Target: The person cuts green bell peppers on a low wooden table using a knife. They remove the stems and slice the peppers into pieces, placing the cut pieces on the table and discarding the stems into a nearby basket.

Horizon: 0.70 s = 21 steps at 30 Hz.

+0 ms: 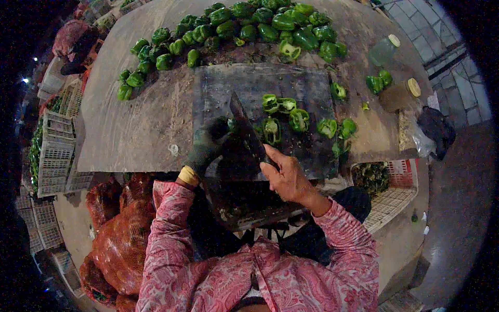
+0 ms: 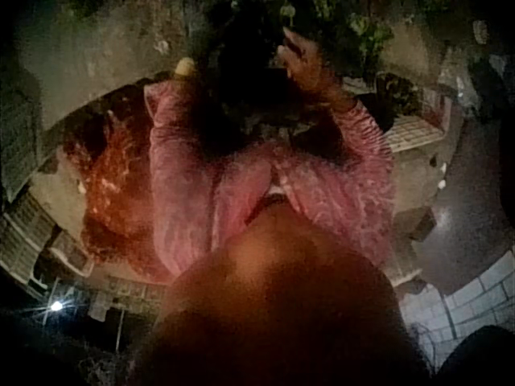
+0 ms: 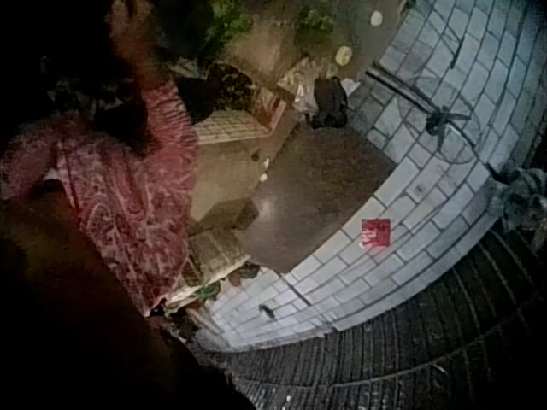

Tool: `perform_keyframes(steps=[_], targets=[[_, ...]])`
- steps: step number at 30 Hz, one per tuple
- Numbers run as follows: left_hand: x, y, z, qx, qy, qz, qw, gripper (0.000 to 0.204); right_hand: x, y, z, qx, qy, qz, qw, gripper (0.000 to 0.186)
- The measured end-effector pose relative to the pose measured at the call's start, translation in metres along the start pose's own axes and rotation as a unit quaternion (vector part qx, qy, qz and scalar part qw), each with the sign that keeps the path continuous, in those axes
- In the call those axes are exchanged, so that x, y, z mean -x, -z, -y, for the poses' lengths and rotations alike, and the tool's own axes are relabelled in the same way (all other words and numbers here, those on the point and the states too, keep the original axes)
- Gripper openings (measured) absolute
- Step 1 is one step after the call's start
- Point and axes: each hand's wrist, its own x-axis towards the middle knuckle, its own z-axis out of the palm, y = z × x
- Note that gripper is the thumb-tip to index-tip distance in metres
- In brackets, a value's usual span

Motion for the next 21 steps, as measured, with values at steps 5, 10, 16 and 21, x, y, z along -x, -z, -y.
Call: perform_keyframes(steps=[5,10,16,21], targets=[[0.000,-0.005,0.018,0.052,0.014,-0.021,0.998,0.044,-0.048,-0.007,-0.017,0.000,-0.031,-0.009,0.999,0.048],[0.010,-0.009,0.001,0.119,0.001,-0.026,0.993,0.042,-0.059,-0.036,-0.061,0.123,0.163,-0.127,0.971,0.044],[-0.005,-0.036,-0.005,0.056,0.018,-0.048,0.997,0.048,-0.052,0.001,-0.080,0.162,0.224,-0.165,0.947,0.044],[-0.072,-0.038,-0.042,-0.132,-0.075,0.025,0.988,0.046,-0.043,0.052,-0.050,-0.003,0.051,-0.150,0.987,0.045]])
